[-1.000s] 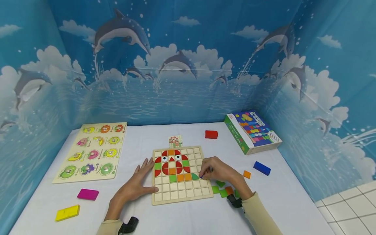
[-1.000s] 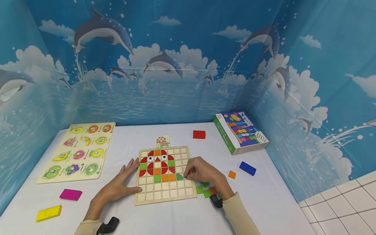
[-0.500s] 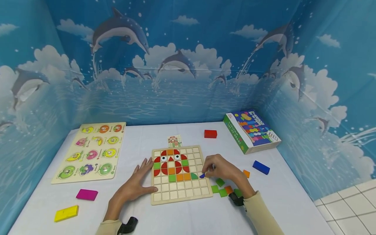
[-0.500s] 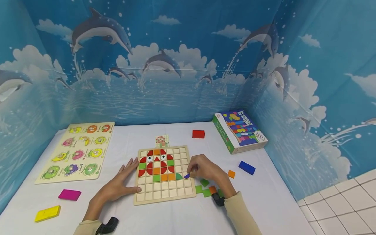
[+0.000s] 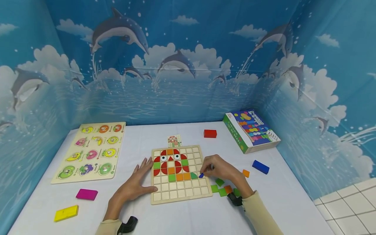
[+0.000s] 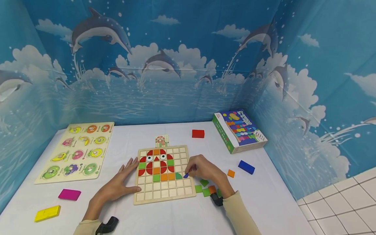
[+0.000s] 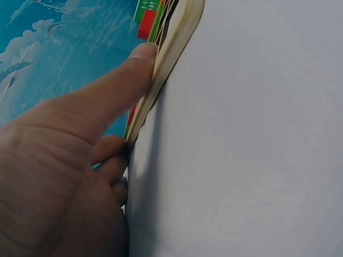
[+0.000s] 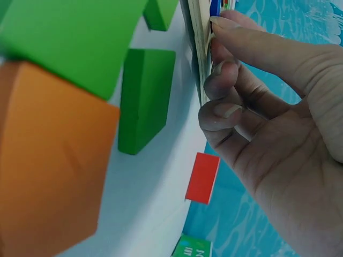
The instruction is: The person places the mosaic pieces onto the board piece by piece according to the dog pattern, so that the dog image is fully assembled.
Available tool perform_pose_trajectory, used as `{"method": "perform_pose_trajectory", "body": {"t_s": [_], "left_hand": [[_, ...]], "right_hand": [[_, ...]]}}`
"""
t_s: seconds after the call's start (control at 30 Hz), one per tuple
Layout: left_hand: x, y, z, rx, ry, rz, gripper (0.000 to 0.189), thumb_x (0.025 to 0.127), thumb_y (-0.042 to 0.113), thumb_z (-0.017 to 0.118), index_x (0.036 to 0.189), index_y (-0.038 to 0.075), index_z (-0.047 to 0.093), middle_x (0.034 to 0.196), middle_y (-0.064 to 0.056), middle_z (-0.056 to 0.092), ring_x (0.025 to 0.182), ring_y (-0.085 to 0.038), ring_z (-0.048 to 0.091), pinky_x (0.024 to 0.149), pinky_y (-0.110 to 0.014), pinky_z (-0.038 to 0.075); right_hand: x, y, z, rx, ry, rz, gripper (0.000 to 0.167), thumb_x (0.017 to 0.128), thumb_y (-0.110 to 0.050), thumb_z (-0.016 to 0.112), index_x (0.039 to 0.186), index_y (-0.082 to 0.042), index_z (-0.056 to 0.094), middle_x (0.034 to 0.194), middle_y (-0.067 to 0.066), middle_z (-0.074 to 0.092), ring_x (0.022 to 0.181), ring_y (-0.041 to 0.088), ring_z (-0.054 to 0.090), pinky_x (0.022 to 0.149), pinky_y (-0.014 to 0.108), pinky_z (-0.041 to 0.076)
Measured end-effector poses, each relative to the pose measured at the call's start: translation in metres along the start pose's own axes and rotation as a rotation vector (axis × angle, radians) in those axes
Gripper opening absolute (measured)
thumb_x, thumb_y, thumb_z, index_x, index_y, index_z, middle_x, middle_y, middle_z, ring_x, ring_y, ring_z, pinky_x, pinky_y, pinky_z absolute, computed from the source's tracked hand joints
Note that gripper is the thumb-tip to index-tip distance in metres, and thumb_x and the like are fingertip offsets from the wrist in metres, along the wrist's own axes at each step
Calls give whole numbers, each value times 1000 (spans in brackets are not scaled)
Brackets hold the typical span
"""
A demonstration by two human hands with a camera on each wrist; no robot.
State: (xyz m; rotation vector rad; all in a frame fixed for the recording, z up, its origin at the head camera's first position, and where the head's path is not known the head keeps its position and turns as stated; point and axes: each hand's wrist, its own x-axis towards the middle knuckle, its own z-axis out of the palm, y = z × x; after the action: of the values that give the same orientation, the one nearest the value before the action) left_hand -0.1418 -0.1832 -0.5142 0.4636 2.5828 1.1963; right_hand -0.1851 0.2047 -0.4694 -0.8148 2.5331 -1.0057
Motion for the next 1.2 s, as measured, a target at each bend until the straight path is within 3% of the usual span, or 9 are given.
{"method": "perform_pose_trajectory", "body": {"t_s": [0.27, 0.43, 0.7, 0.93, 1.2], "left_hand": [[0, -1, -1, 12, -3, 3, 117, 83, 34, 95, 172, 9, 24, 182, -7, 11, 168, -33, -3, 137, -55, -6], [0, -2, -1, 13, -5, -10, 117, 83, 36, 94, 173, 11, 23, 182, -6, 9, 168, -32, -3, 137, -55, -6], [-1, -2, 0, 12, 2, -19, 117, 83, 36, 95, 173, 12, 24, 182, -6, 10, 168, -32, -3, 137, -55, -6], [0, 0, 1, 1, -4, -24, 117, 83, 35, 95, 173, 13, 24, 182, -5, 10, 168, -31, -3, 137, -54, -4], [-1, 0, 0, 5, -3, -31, 115, 83, 31, 95, 173, 11, 25, 182, -5, 10, 168, -31, -3, 137, -54, -3]], "right_hand": [[-7, 1, -6, 2, 17, -20, 17, 93, 2, 82, 101, -12, 87, 88, -3, 72, 80, 14, 60, 72, 23, 55], [-27, 12, -11, -6, 55, 48, 16, 89, -6, 88, 101, -15, 85, 87, -7, 70, 80, 14, 60, 71, 23, 55], [-52, 30, -9, 19, 38, 109, 26, 80, -11, 97, 102, -16, 84, 86, -2, 66, 78, 16, 60, 66, 21, 55], [-55, 30, -10, 38, 39, 139, 22, 78, -10, 97, 94, -16, 83, 83, 1, 65, 77, 17, 58, 65, 22, 55], [-50, 30, -8, -48, 83, 169, 23, 78, -15, 99, 88, -20, 78, 80, -3, 62, 76, 14, 57, 65, 22, 55]]}}
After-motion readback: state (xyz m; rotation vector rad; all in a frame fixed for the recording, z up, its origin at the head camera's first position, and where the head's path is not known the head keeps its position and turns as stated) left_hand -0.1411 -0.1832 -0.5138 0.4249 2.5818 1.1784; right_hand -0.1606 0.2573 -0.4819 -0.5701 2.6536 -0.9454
